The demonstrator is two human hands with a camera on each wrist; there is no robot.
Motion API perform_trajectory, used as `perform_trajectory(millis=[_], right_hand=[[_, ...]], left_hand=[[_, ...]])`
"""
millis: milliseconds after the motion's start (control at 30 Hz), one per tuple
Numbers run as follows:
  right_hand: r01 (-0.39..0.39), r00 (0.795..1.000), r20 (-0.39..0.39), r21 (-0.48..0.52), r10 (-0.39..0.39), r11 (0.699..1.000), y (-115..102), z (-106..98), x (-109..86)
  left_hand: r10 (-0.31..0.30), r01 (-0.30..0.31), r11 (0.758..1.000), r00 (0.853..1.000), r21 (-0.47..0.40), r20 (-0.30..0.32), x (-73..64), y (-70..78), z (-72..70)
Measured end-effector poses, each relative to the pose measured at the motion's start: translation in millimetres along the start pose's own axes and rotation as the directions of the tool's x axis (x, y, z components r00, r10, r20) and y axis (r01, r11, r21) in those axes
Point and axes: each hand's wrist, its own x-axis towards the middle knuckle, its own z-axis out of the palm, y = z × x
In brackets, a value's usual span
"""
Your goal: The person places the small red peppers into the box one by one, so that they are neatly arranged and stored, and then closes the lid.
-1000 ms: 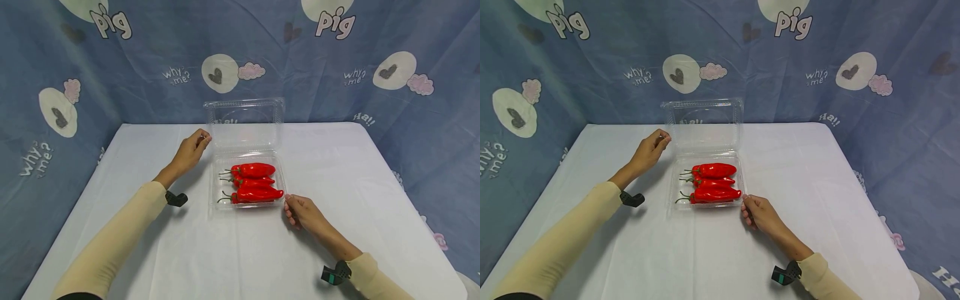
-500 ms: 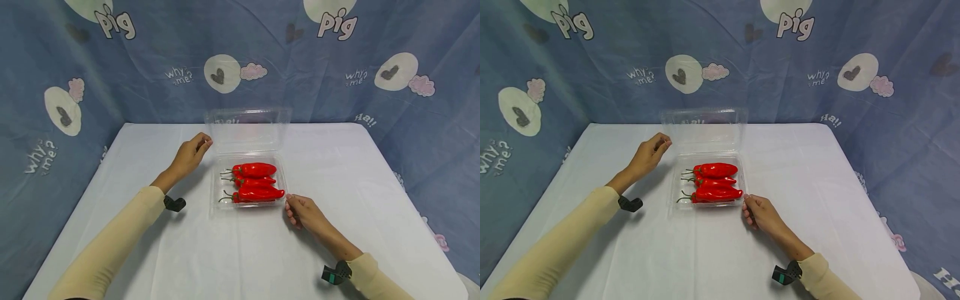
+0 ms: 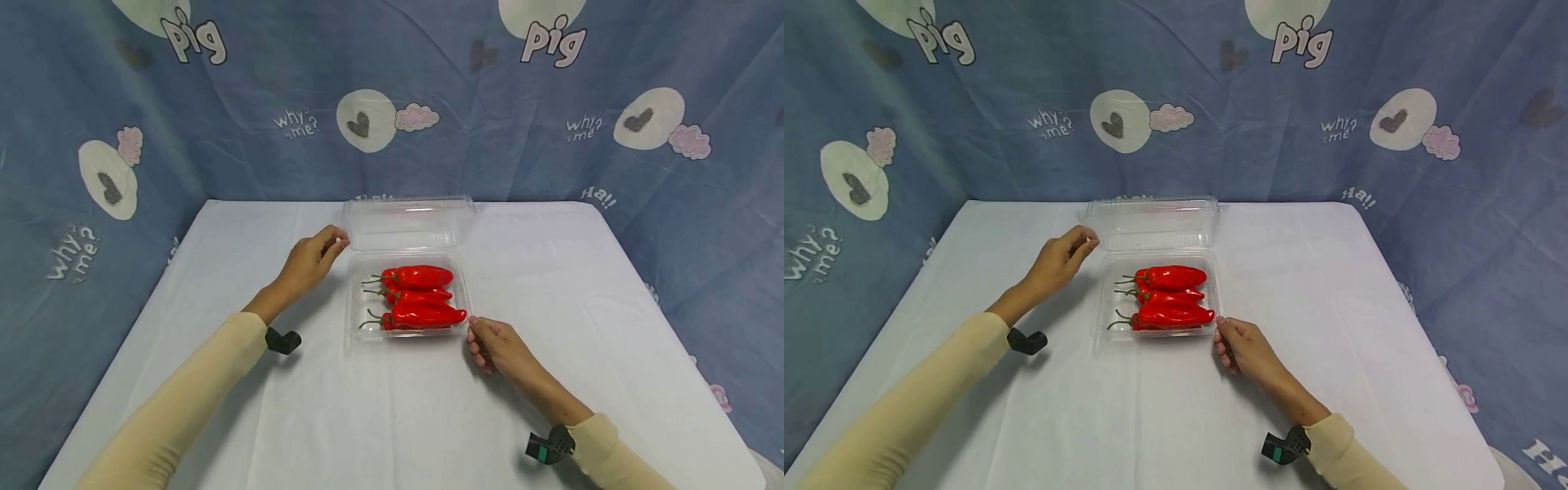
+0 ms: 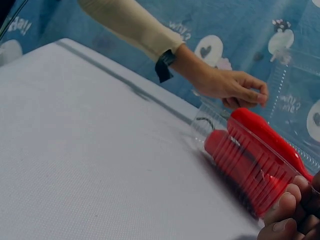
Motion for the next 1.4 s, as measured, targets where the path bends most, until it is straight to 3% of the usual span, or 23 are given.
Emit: perform_trajectory(millis=[200,433,800,967,1200,1400], right_hand=[[-0.010,1.000,-0.010,0.004,0.010,1.000,0.4,0.7,-0.2],[0.006,1.000,-0.006,0.012,-0.006,1.000,1.5,0.1,-0.1],[-0.005,1.000,0.017,0.047,0.004,0.999,2.0,0.1,-1.1],[0.011,0.998,0.065,0.149,-0.021,0.989,4.3,-0.9,0.4],[0.070,0.973,0.181,0.362,-0.143,0.929,6.2,-3.3,0.2],[0.087,0.971,0.176,0.376,-0.163,0.923,5.3,-3.6,-1.9]], left_hand=[[0.017,-0.017,0.999,1.000,0.033,0.010,-6.6,2.3,-0.7],[0.018,-0.025,0.990,0.998,0.138,0.056,-16.3,3.6,-2.5],[0.117,-0.132,0.967,0.990,0.219,0.079,-29.4,-0.1,-0.4],[0.157,-0.173,0.955,0.984,0.239,0.085,-34.0,-2.1,1.0],[0.212,-0.232,0.937,0.972,0.260,0.102,-37.8,-7.2,3.2],[0.252,-0.275,0.916,0.961,0.291,0.117,-40.0,-11.7,3.8]])
